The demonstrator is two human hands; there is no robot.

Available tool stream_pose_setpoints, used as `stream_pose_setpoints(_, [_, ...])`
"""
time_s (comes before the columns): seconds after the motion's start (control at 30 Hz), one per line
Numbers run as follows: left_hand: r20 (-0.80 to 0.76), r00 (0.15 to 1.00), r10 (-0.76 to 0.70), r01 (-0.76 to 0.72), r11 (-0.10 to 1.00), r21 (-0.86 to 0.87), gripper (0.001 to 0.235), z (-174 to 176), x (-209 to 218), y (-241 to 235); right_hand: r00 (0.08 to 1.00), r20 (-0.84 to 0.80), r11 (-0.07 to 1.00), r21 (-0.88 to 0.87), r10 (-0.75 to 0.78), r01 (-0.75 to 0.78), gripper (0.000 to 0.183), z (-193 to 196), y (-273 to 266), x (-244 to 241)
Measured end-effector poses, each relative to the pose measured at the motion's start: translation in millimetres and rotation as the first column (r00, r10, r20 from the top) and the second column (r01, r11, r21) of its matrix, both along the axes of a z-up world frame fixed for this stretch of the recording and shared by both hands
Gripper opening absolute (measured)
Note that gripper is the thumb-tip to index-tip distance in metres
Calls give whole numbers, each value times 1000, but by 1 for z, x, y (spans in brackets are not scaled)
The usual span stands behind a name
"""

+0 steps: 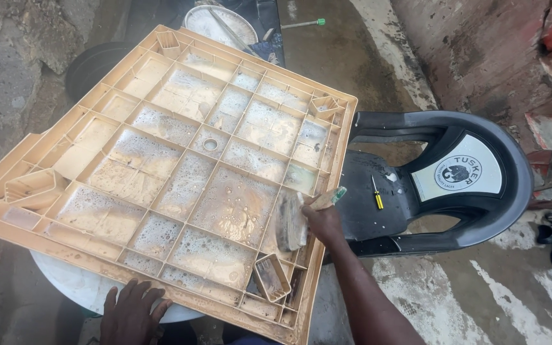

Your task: The person cleans the underside of a plastic table using a brush and soapy water, scrubbing between the structural ribs of the table surface.

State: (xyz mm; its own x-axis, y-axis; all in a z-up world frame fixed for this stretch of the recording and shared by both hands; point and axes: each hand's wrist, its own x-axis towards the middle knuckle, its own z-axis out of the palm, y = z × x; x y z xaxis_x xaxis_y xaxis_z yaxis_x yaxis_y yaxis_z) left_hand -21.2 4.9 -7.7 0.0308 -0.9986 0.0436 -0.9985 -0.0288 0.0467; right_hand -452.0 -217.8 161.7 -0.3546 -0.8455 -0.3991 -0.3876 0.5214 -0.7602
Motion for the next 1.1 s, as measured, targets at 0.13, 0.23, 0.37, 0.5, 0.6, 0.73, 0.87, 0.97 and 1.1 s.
stream_pose_setpoints(0.13, [-30, 996, -78, 75, 992, -101, 39, 22, -16, 4, 994, -102, 999, 21, 34, -32, 17, -22, -7, -11])
stream_pose_setpoints(0.23, [-241, 911, -336, 347, 938, 3, 44, -14, -36, 11, 989, -89, 992, 46, 119, -115, 21, -8, -5, 0])
stream_pose_setpoints(0.37, [-174, 867, -467, 469, 883, -31, 11, 24, -66, -5, 987, -89, 988, 88, 136, -128, 46, -26, -7, -11])
stream_pose_setpoints(0.5, [-179, 850, -496, 508, 861, 24, 16, 56, -48, -19, 969, -154, 980, 89, 191, -179, 32, -18, 1, 2])
stream_pose_setpoints(0.6, [-146, 879, -454, 469, 877, 101, 17, 81, -28, -22, 980, -155, 991, 80, 122, -111, 28, -11, 6, 19])
stream_pose_setpoints(0.73, [-139, 934, -328, 347, 926, 149, 10, 90, 14, -24, 993, -114, 1000, 17, 28, -26, 22, -12, 25, 58])
stream_pose_setpoints(0.87, [-43, 936, -349, 352, 929, 111, 6, 103, 25, -35, 991, 135, 998, 57, 9, -17, 27, -8, 44, 76])
stream_pose_setpoints(0.97, [-136, 946, -295, 305, 950, 64, 4, 105, 21, -27, 968, 8, 967, -48, -249, 250, 44, -15, 48, 82])
stream_pose_setpoints(1.1, [-145, 978, -150, 144, 988, -55, 22, 94, -5, -7, 991, 53, 993, 11, -120, 120, 32, -15, 40, 75])
